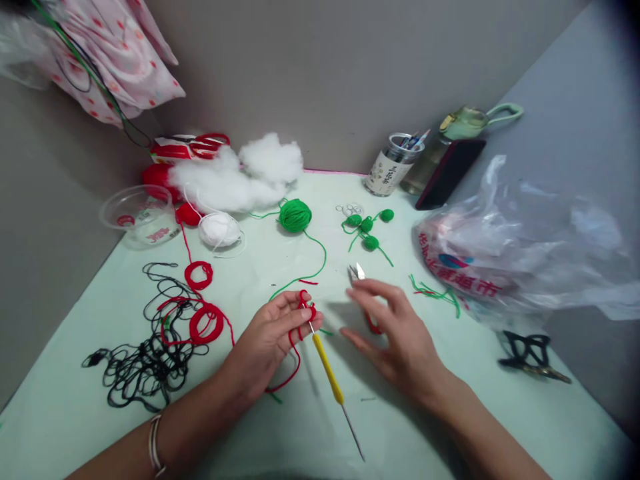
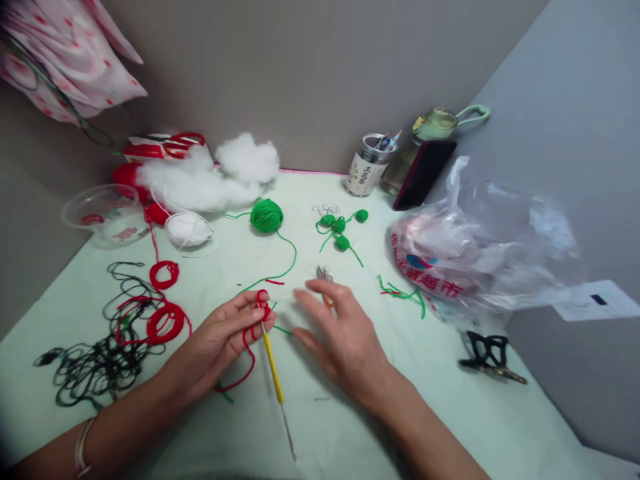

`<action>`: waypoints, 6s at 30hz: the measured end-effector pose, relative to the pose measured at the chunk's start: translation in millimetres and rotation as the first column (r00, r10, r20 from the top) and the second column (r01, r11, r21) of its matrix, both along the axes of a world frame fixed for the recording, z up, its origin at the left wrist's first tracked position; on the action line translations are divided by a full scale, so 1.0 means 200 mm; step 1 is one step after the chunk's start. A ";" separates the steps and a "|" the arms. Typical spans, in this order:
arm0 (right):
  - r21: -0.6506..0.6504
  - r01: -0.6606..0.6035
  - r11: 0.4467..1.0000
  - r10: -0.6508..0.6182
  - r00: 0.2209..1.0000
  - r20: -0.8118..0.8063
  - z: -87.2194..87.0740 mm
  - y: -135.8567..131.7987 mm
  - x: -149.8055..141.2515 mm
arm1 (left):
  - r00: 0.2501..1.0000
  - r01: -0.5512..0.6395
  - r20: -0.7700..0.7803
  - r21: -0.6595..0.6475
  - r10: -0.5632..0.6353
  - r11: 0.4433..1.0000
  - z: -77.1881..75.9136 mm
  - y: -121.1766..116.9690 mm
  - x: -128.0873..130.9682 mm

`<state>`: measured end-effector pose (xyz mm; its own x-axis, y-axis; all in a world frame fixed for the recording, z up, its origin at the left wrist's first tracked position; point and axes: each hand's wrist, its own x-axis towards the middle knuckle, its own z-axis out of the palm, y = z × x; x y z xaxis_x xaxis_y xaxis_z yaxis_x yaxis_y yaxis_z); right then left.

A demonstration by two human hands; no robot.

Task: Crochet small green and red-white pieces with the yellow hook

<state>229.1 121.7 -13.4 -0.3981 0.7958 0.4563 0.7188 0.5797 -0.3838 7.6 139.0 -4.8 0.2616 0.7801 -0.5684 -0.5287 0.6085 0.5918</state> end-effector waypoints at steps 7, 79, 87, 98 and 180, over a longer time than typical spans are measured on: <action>0.163 -0.289 0.943 0.287 0.957 0.038 0.08 -0.12 -0.15 | 0.995 -0.008 0.101 0.116 -0.004 0.993 0.05 -0.14 0.00; 0.178 0.266 0.948 -0.072 0.719 -0.691 0.07 -0.81 -0.32 | 0.991 0.062 0.077 0.484 -0.112 0.873 0.18 -0.71 0.07; -0.171 0.110 0.979 -0.203 0.455 -0.867 0.05 -0.74 -0.31 | 0.990 0.025 0.116 0.396 -0.077 0.918 0.16 -0.71 0.09; -0.487 -0.395 0.779 -0.472 0.142 -0.870 0.08 -0.67 -0.31 | 0.978 0.027 0.189 0.309 -0.089 0.951 0.11 -0.71 0.09; -0.347 -0.652 0.674 -0.352 0.130 -0.927 0.00 -0.79 -0.02 | 0.051 0.981 -0.971 0.092 0.235 0.168 0.30 0.08 0.11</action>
